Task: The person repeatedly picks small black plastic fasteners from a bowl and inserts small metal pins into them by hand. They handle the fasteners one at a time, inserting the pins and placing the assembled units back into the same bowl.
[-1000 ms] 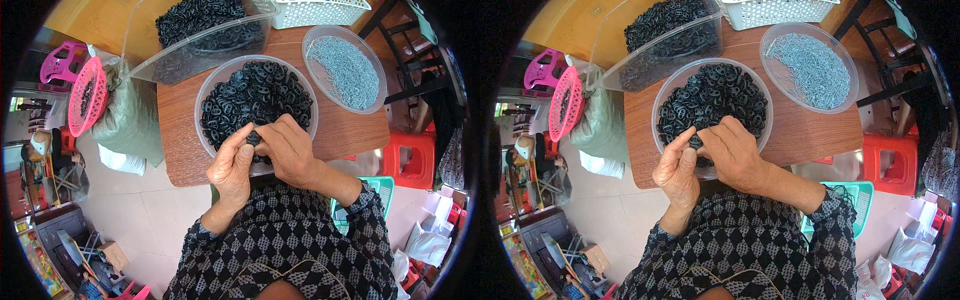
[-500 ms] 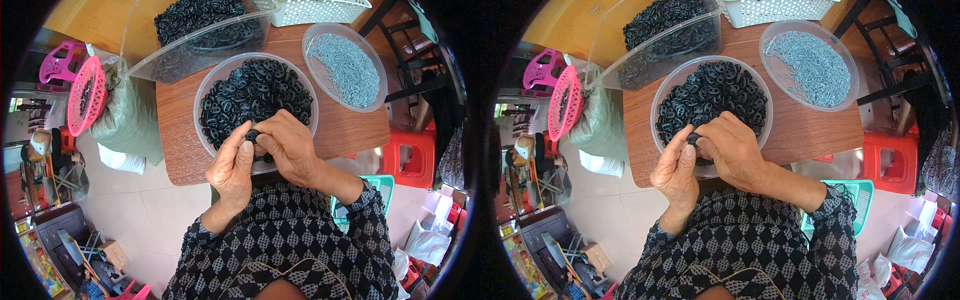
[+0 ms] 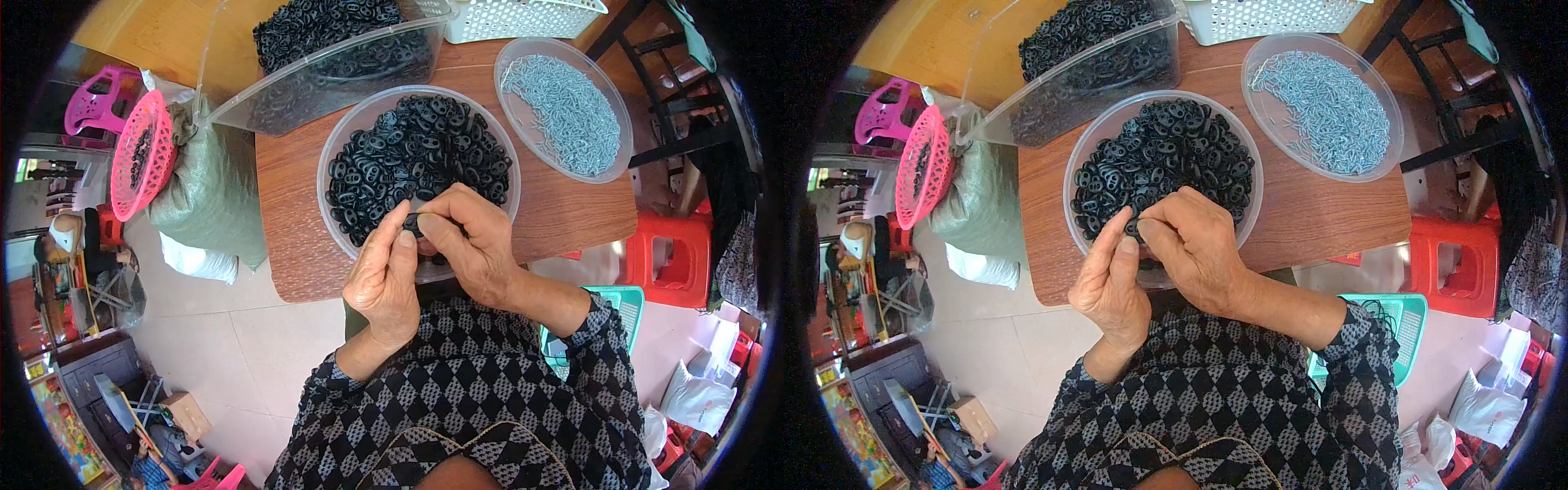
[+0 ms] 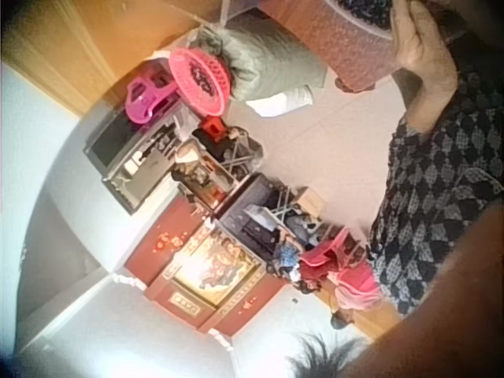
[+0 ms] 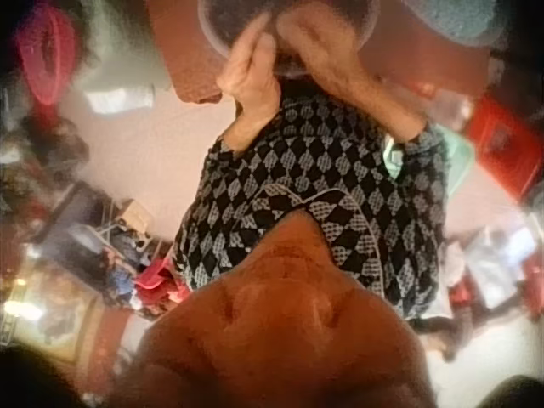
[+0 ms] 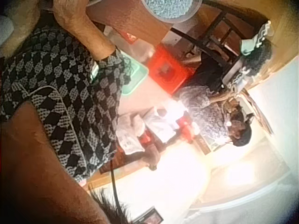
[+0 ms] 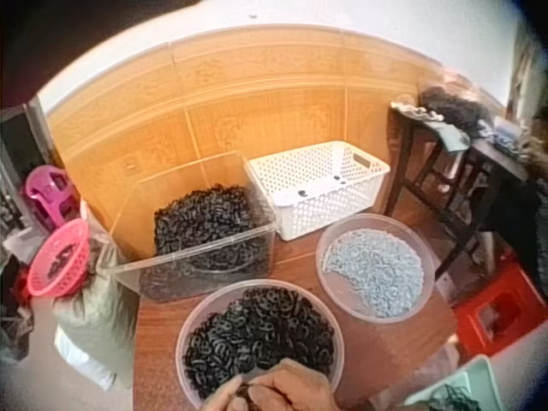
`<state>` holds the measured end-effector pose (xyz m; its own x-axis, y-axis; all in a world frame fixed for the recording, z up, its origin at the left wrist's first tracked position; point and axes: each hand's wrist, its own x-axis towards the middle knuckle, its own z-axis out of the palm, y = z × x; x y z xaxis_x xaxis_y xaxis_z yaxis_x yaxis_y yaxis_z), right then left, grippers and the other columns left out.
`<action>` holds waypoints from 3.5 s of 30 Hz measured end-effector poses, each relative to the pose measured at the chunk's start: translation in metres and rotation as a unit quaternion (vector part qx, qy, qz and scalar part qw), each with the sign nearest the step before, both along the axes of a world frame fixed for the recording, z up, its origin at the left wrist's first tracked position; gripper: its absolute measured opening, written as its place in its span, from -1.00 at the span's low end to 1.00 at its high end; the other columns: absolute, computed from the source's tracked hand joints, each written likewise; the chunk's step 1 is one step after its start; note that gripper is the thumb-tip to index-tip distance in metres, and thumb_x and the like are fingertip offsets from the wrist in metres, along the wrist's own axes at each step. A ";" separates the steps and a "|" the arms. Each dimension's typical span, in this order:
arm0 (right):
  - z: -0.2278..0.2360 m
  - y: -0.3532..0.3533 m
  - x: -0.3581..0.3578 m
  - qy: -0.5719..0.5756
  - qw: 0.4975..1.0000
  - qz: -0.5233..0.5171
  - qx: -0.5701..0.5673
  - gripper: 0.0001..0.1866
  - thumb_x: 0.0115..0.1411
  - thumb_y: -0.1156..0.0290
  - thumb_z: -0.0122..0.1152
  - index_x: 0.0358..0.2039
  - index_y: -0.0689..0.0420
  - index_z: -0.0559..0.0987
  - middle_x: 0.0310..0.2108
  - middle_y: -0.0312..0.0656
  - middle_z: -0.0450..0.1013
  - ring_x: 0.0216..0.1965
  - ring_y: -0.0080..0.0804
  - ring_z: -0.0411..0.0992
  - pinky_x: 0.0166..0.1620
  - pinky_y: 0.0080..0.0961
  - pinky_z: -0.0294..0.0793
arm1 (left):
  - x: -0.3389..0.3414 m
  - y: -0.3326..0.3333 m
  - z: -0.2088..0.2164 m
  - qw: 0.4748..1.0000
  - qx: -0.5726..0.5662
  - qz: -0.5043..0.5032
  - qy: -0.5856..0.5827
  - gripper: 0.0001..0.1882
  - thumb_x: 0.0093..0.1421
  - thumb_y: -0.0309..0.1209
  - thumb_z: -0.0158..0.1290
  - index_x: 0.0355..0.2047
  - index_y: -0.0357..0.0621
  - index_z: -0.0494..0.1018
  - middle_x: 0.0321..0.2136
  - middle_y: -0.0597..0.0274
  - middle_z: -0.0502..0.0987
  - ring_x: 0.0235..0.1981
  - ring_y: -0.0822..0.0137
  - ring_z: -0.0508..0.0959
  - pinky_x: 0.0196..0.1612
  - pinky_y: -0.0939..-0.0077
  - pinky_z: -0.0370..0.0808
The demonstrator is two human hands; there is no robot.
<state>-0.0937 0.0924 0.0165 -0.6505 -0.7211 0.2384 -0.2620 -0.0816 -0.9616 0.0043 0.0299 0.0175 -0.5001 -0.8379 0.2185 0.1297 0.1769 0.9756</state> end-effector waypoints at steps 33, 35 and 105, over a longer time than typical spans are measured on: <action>-0.007 0.002 -0.008 0.244 0.970 0.001 -0.009 -0.92 -0.06 0.59 0.14 -0.50 0.28 0.44 -0.55 -0.11 0.33 -0.51 -0.19 0.28 -0.47 -0.32 0.28 | 0.000 0.002 -0.002 0.997 0.020 0.004 -0.071 -0.75 0.17 -0.64 -0.01 -0.13 -0.42 0.46 -0.33 0.20 0.54 -0.44 0.56 0.46 -0.33 0.71 0.47; -0.008 0.004 -0.010 0.270 0.963 0.017 -0.006 -0.86 -0.10 0.58 0.17 -0.48 0.28 0.43 -0.53 -0.10 0.33 -0.49 -0.18 0.27 -0.46 -0.33 0.28 | 0.001 -0.002 -0.004 0.996 0.086 -0.007 -0.038 -0.75 0.17 -0.64 -0.02 -0.12 -0.42 0.45 -0.33 0.20 0.53 -0.43 0.56 0.46 -0.33 0.70 0.47; -0.004 -0.003 -0.029 0.378 0.920 0.055 -0.089 -0.84 -0.23 0.54 0.18 -0.57 0.24 0.40 -0.59 -0.14 0.24 -0.56 -0.21 0.22 -0.50 -0.35 0.21 | -0.007 -0.013 0.012 0.990 0.100 -0.093 -0.020 -0.80 0.19 -0.61 -0.06 -0.18 -0.44 0.45 -0.40 0.25 0.46 -0.41 0.50 0.44 -0.31 0.64 0.44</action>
